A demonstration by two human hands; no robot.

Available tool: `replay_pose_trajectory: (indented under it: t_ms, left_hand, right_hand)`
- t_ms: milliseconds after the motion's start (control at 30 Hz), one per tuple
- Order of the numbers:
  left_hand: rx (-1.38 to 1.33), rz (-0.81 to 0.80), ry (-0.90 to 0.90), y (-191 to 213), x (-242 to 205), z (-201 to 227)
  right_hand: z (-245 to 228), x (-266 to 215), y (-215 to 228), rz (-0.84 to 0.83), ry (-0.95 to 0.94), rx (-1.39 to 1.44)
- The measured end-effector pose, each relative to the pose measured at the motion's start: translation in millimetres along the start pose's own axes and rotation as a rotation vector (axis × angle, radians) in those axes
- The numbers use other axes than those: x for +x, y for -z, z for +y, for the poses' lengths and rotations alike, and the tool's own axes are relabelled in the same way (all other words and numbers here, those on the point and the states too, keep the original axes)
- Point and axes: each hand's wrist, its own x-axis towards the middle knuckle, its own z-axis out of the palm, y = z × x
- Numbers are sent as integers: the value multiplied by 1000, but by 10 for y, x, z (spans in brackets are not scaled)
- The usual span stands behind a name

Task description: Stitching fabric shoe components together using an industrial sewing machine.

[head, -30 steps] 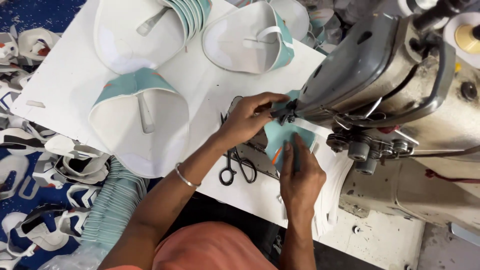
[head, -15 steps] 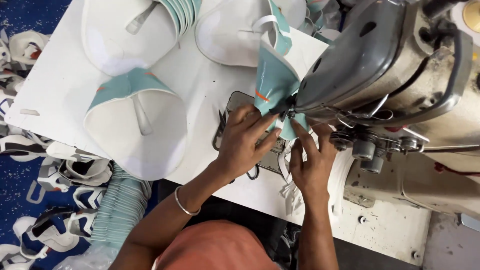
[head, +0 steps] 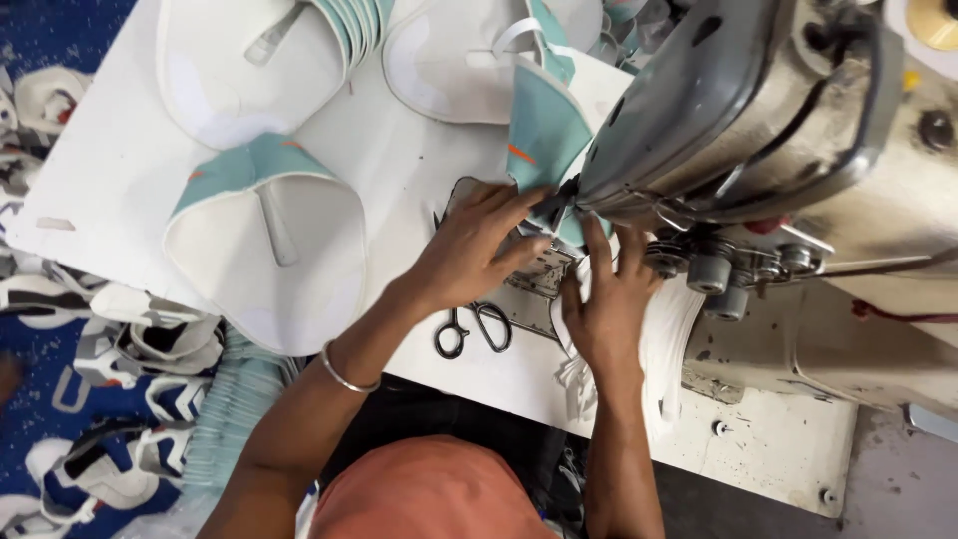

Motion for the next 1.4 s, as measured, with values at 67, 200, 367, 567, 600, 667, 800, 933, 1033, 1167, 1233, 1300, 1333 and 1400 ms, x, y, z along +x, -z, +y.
replay_pose_trajectory:
  t_ms: [67, 200, 367, 567, 600, 667, 800, 933, 1033, 1167, 1233, 1300, 1333, 1400]
  left_hand:
    - [44, 33, -33, 131, -227, -2]
    - [540, 372, 300, 153, -1235, -664]
    - [822, 135, 563, 290, -1918, -622]
    - [761, 2, 553, 573, -1664, -522]
    - [731, 115, 540, 688, -1622, -558]
    - [698, 265, 489, 1009, -1348, -750]
    - [502, 124, 533, 926, -1550, -2206]
    - [402, 118, 786, 757, -1535, -1544]
    - [266, 249, 671, 583, -1839, -1668]
    - [-57, 66, 762, 723, -1831, -1226]
    - [-135, 31, 738, 959, -1638, -697]
    - [-238, 13, 640, 1178, -1414, -143]
    - [-228, 5, 649, 1106, -1352, -38]
    - [-366, 28, 301, 943, -1190, 169]
  right_hand:
    - [-3, -219, -57, 64, -11, 24]
    - [158, -1007, -114, 112, -411, 196]
    - [528, -1367, -120, 85, -788, 288]
    - [1275, -367, -693, 62, -601, 166]
    - [1522, -304, -921, 34, -538, 62]
    - [2043, -293, -1294, -22, -390, -132]
    - [1947, -31, -1420, -39, -393, -235]
    - [1843, -59, -1426, -47, -538, -266]
    - [1897, -45, -1327, -37, -546, -372]
    - [2010, -206, -738, 75, -698, 364]
    - [1643, -222, -301, 138, -564, 386]
    - [678, -294, 416, 234, -492, 636]
    - [663, -509, 515, 231, -503, 646]
    - [646, -934, 745, 200, -434, 1087]
